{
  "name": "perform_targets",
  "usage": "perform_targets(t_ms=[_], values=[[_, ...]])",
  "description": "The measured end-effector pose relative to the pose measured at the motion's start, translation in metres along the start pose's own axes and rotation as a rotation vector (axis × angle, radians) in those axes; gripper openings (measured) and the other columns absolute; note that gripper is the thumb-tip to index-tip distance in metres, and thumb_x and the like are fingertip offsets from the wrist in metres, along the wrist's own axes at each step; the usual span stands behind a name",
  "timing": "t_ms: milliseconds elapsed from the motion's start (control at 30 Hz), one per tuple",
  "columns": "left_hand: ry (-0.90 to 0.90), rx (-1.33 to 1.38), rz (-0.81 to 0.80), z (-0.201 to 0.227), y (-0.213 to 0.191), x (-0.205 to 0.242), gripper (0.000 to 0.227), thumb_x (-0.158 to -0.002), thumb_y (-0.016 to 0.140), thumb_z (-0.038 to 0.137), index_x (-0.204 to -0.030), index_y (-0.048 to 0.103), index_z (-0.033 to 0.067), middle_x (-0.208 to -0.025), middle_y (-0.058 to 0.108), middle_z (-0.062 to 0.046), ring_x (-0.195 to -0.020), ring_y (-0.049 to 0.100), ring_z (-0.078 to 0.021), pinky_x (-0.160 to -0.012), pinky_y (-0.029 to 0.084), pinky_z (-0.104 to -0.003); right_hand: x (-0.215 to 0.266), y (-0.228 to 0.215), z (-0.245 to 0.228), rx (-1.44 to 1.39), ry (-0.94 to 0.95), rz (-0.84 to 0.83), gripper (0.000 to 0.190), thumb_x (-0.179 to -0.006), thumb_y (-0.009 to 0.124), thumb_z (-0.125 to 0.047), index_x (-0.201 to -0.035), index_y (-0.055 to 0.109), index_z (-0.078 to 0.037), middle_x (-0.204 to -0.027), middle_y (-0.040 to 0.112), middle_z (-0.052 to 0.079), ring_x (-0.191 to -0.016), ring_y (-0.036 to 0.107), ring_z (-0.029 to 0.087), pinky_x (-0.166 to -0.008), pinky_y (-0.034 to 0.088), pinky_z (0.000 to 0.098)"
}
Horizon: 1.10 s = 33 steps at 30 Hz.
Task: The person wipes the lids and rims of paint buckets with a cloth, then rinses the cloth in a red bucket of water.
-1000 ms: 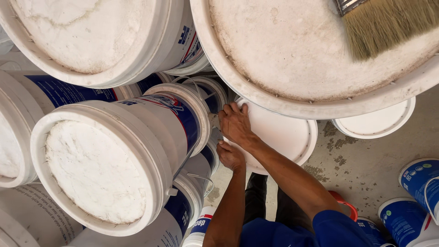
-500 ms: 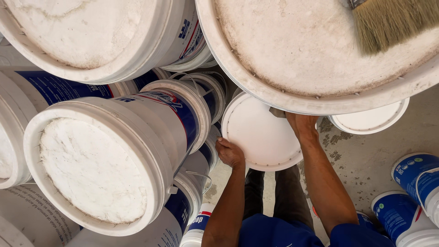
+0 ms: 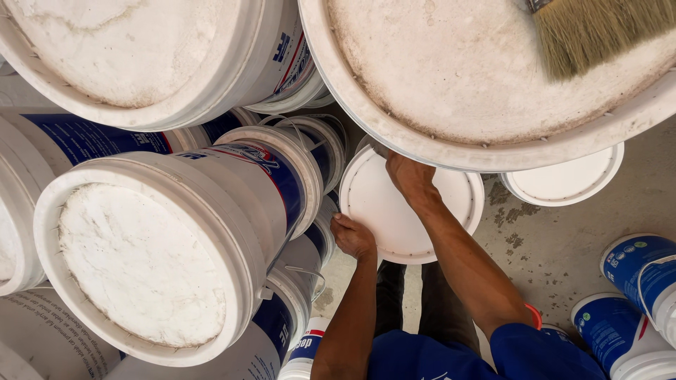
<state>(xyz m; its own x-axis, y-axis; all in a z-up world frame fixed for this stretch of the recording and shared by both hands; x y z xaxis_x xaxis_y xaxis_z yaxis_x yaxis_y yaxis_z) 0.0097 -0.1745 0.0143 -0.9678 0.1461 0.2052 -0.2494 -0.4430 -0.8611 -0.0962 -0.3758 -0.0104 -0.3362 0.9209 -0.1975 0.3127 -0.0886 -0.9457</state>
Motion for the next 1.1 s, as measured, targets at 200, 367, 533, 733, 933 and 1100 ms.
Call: perform_targets(t_ms=[200,367,533,733,933,1100], values=[[-0.029,0.044,-0.047,0.003,-0.002,0.000,0.048,-0.117,0.039,0.050,-0.109,0.062,0.0088,-0.107,0.068,-0.020,-0.107,0.068,-0.0464,-0.096,0.054,-0.056,-0.009,-0.036,-0.120,-0.242,-0.252,-0.065,0.012,-0.076,0.071,-0.024,-0.078,0.069,-0.013,-0.086,0.062,0.011,-0.097,0.055,0.034,-0.085,0.037,0.0517],[-0.047,0.068,-0.072,-0.004,-0.001,0.002,0.054,-0.118,0.034,0.051,-0.119,0.061,0.0042,-0.118,0.067,-0.027,-0.115,0.065,-0.0504,-0.102,0.052,-0.058,0.010,-0.047,-0.123,-0.525,-0.314,-0.212,0.030,-0.100,0.058,-0.031,-0.079,0.070,-0.014,-0.091,0.057,0.007,-0.096,0.052,0.026,-0.088,0.031,0.0433],[-0.064,0.114,-0.105,-0.013,0.006,-0.003,0.057,-0.118,0.034,0.055,-0.132,0.062,0.0075,-0.130,0.068,-0.024,-0.122,0.065,-0.0455,-0.109,0.050,-0.053,-0.026,-0.053,-0.055,-0.203,-0.195,-0.008,0.013,-0.091,0.066,-0.025,-0.095,0.075,-0.017,-0.087,0.060,0.005,-0.099,0.060,0.031,-0.081,0.038,0.0475],[-0.051,0.110,-0.110,-0.012,0.004,-0.001,0.059,-0.118,0.034,0.055,-0.136,0.062,0.0070,-0.133,0.067,-0.025,-0.125,0.064,-0.0457,-0.112,0.048,-0.054,0.014,-0.098,0.064,-0.115,0.206,0.136,0.015,-0.106,0.065,-0.024,-0.110,0.071,-0.010,-0.100,0.061,0.009,-0.101,0.059,0.032,-0.083,0.037,0.0436],[-0.025,0.112,-0.084,-0.009,0.001,-0.001,0.062,-0.119,0.033,0.055,-0.136,0.063,0.0023,-0.130,0.068,-0.028,-0.122,0.065,-0.0482,-0.110,0.049,-0.056,0.155,-0.104,0.097,-0.026,0.602,0.080,0.027,-0.112,0.068,-0.033,-0.119,0.065,-0.008,-0.105,0.054,0.006,-0.094,0.059,0.029,-0.076,0.037,0.0398],[0.003,0.109,-0.101,-0.004,0.000,0.000,0.063,-0.119,0.031,0.055,-0.139,0.062,0.0038,-0.133,0.069,-0.026,-0.124,0.065,-0.0459,-0.112,0.049,-0.053,0.218,-0.107,0.074,-0.127,0.758,0.101,0.036,-0.112,0.064,-0.032,-0.132,0.062,-0.002,-0.107,0.056,0.011,-0.094,0.062,0.034,-0.077,0.039,0.0420]])
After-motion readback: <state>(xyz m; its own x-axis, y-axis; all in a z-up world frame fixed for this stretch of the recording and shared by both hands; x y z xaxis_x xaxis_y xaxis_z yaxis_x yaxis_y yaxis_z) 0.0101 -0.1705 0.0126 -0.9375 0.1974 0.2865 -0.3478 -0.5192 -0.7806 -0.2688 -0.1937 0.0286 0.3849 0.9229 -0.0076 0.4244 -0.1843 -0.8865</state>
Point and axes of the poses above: each hand's wrist, its own x-axis away from the middle knuckle, its own y-axis out of the palm, z = x × y, the point moved 5 cm from there along -x, towards the middle knuckle
